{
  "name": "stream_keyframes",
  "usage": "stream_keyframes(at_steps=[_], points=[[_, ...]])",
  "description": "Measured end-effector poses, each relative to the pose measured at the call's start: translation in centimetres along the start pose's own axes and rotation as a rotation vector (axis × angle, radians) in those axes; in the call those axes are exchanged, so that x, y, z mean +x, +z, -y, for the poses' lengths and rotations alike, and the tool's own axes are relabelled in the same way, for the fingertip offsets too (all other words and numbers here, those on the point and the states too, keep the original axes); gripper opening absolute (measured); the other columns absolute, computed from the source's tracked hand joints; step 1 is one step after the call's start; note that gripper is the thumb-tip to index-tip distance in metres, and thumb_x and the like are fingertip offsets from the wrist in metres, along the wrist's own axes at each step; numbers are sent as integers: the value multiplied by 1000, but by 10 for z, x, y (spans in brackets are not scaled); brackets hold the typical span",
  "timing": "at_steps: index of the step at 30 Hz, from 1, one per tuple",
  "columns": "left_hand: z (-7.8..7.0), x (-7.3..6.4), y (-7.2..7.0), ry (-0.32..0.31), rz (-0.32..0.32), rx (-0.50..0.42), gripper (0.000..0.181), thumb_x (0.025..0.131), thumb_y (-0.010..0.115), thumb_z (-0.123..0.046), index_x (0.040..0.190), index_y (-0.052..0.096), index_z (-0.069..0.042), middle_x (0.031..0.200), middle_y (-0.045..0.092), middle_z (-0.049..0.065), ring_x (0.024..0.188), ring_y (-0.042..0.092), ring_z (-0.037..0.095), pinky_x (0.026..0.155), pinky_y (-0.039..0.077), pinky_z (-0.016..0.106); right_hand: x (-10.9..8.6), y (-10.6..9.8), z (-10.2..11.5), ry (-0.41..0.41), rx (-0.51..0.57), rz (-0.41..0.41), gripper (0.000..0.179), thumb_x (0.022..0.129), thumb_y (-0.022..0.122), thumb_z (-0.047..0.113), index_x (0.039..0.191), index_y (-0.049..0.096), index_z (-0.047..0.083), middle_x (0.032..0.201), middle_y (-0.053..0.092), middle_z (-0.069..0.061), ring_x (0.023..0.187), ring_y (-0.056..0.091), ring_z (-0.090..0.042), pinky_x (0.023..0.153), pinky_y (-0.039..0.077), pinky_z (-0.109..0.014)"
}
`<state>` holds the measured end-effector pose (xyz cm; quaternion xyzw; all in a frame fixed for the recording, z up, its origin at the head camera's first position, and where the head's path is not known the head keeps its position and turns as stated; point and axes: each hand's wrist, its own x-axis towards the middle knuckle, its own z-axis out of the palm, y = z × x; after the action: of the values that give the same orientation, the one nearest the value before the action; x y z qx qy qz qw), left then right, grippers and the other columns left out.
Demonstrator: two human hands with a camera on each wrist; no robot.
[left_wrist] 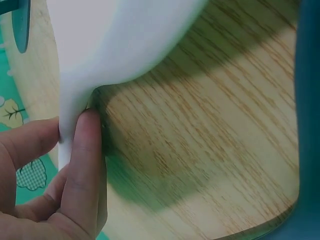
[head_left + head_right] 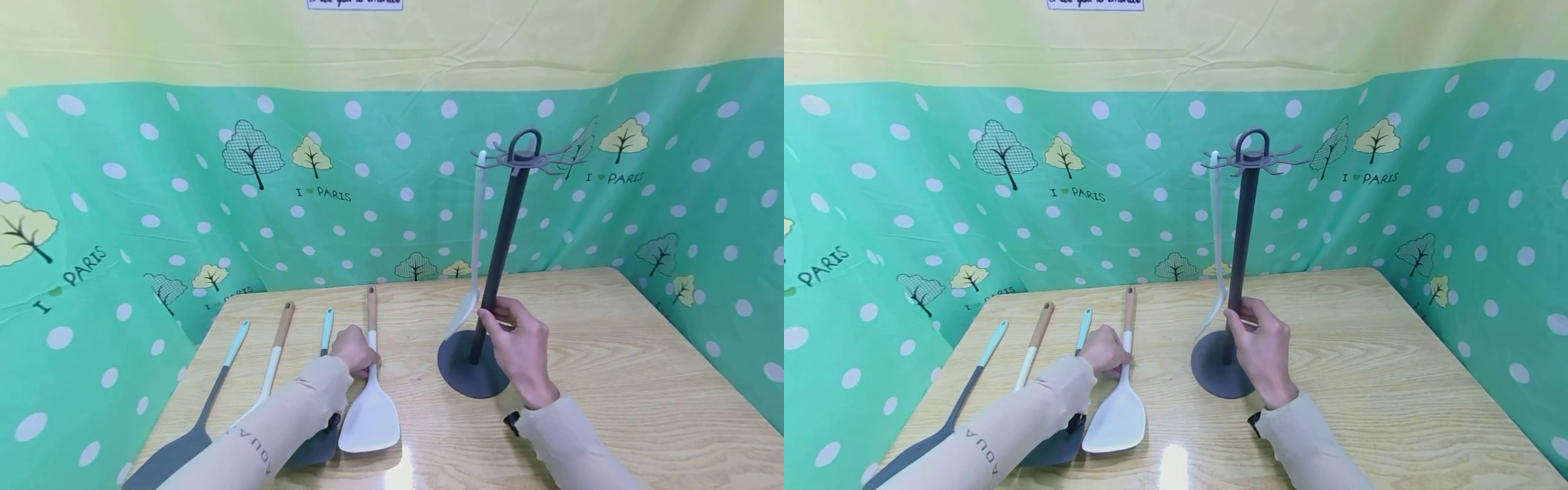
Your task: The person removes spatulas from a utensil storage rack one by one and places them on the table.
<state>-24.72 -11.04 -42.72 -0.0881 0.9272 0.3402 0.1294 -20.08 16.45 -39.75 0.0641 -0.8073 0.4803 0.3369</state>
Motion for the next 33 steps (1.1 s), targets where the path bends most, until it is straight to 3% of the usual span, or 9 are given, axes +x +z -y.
stream_keyframes(at_steps=[33], points=[[2, 0, 3, 10, -20, -16, 26, 74, 75, -2, 89, 55, 5, 67, 59, 15, 47, 63, 18, 44, 53, 25, 0, 0, -1, -10, -14, 2, 22, 85, 73, 15, 106, 68, 7, 92, 72, -7, 83, 70, -19, 70, 47, -5]])
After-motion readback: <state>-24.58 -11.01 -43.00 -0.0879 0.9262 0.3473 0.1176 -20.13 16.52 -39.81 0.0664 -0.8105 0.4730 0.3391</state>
